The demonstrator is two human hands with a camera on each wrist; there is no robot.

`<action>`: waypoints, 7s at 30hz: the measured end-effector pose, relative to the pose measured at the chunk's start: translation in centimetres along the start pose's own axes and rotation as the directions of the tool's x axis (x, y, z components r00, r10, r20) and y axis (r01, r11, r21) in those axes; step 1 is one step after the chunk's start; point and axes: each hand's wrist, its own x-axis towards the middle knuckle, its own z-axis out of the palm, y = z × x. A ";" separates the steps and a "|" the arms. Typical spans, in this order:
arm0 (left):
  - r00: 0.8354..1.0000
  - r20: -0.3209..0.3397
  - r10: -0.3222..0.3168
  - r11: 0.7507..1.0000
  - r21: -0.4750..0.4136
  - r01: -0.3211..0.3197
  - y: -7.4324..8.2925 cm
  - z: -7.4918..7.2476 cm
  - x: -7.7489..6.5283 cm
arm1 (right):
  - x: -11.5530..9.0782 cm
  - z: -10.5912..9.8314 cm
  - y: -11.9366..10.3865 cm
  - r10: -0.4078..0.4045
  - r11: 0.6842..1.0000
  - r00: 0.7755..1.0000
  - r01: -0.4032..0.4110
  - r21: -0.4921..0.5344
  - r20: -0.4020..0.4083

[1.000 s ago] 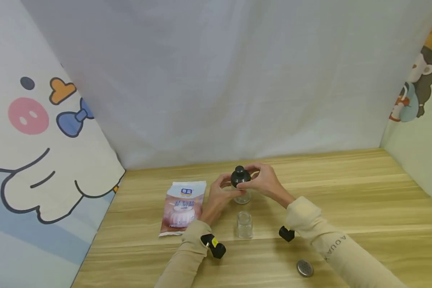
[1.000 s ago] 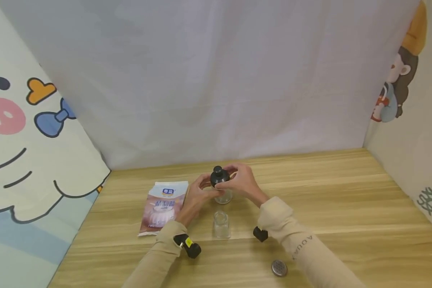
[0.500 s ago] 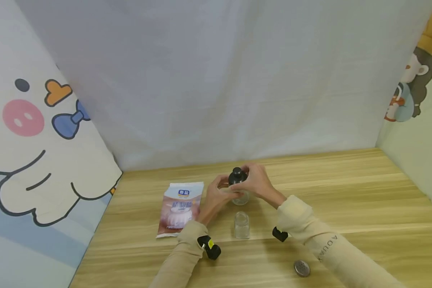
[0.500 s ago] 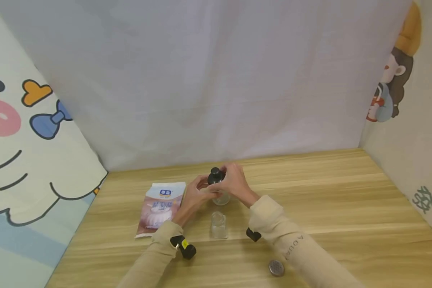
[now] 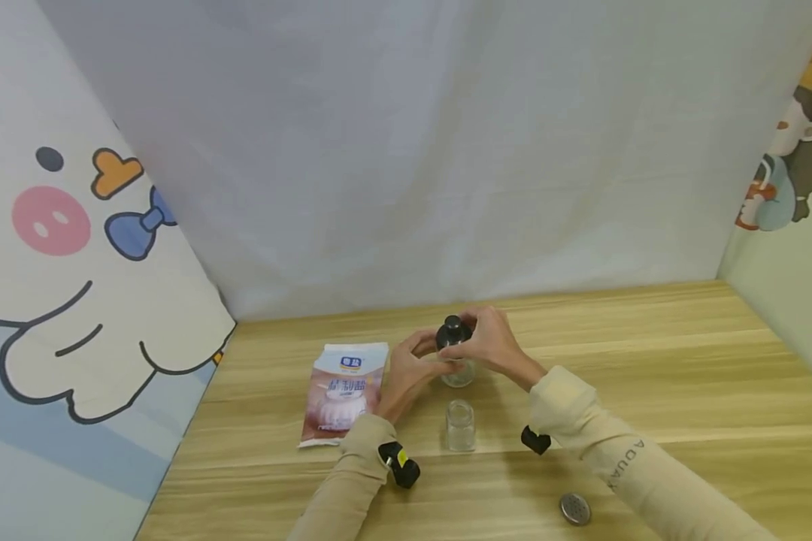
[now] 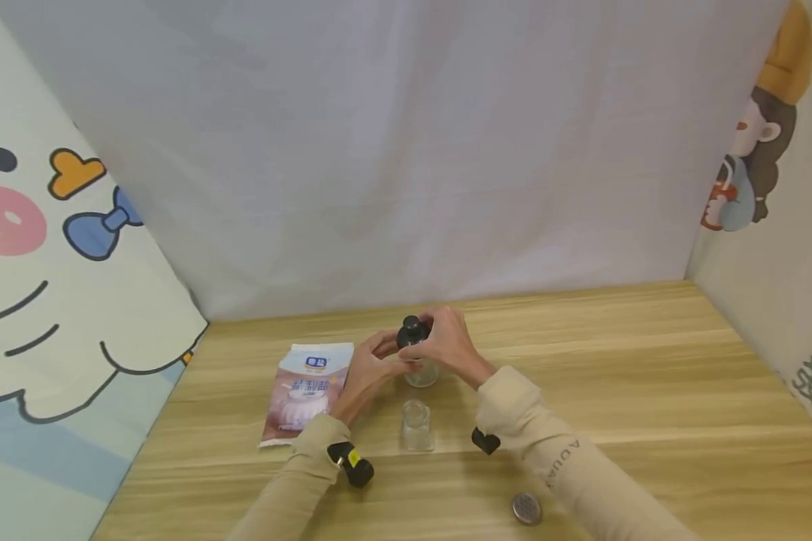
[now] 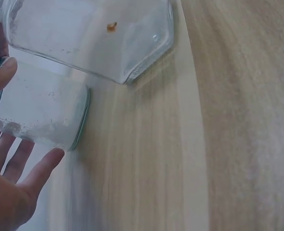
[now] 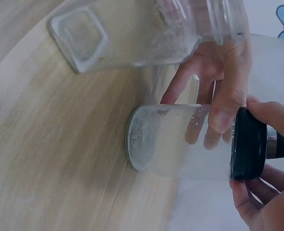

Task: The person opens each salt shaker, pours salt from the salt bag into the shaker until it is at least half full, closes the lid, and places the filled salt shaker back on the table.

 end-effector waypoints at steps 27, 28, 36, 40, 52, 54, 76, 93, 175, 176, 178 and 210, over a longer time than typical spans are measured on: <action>0.994 -0.108 0.019 0.983 0.186 0.002 -0.4 2.1 0.9 | 0.4 0.6 -0.9 0.052 0.986 0.995 -0.064 -0.153 -0.083; 0.994 -0.104 0.021 0.982 0.186 -0.002 -0.4 2.0 0.9 | 0.4 0.6 -0.9 0.039 0.987 0.996 -0.051 -0.150 -0.080; 0.997 -0.077 0.027 0.985 0.171 -0.014 -0.2 1.7 0.8 | 0.5 0.2 -0.8 -0.061 0.993 0.998 0.058 -0.105 -0.032; 0.997 -0.074 0.030 0.985 0.172 -0.017 -0.4 1.6 0.7 | 0.4 0.3 -0.6 -0.066 0.994 0.998 0.063 -0.093 -0.025; 0.998 -0.055 0.014 0.980 0.197 -0.003 -0.1 1.1 0.9 | 0.9 0.1 -0.4 -0.117 0.986 0.993 0.118 -0.119 0.011; 0.998 -0.067 0.007 0.982 0.190 0.006 0.1 1.0 1.0 | 1.0 0.0 -0.6 -0.120 0.982 0.992 0.122 -0.143 0.026; 0.995 -0.090 0.044 0.981 0.193 -0.026 0.3 1.8 1.2 | 0.8 1.1 1.0 -0.172 0.978 0.980 0.158 -0.139 -0.098; 0.996 -0.034 0.086 0.965 0.250 -0.075 0.2 1.2 1.3 | 0.9 0.9 1.5 -0.194 0.976 0.980 0.189 -0.106 -0.041; 0.998 0.053 0.030 0.973 0.225 -0.041 4.0 0.5 -1.4 | 1.0 -1.5 -0.2 -0.152 0.984 0.954 0.171 -0.049 0.257; 0.998 0.052 0.026 0.975 0.220 -0.037 4.0 0.5 -1.4 | 1.1 -1.6 -0.1 -0.153 0.985 0.950 0.169 -0.035 0.274; 0.999 0.050 0.017 0.977 0.213 -0.027 3.3 0.5 -1.2 | 1.1 -1.8 0.0 -0.158 0.985 0.942 0.170 -0.016 0.297; 0.999 0.039 0.002 0.973 0.229 -0.011 -0.5 0.3 -0.5 | 0.3 -1.4 -0.2 -0.131 0.987 0.969 0.147 -0.065 0.211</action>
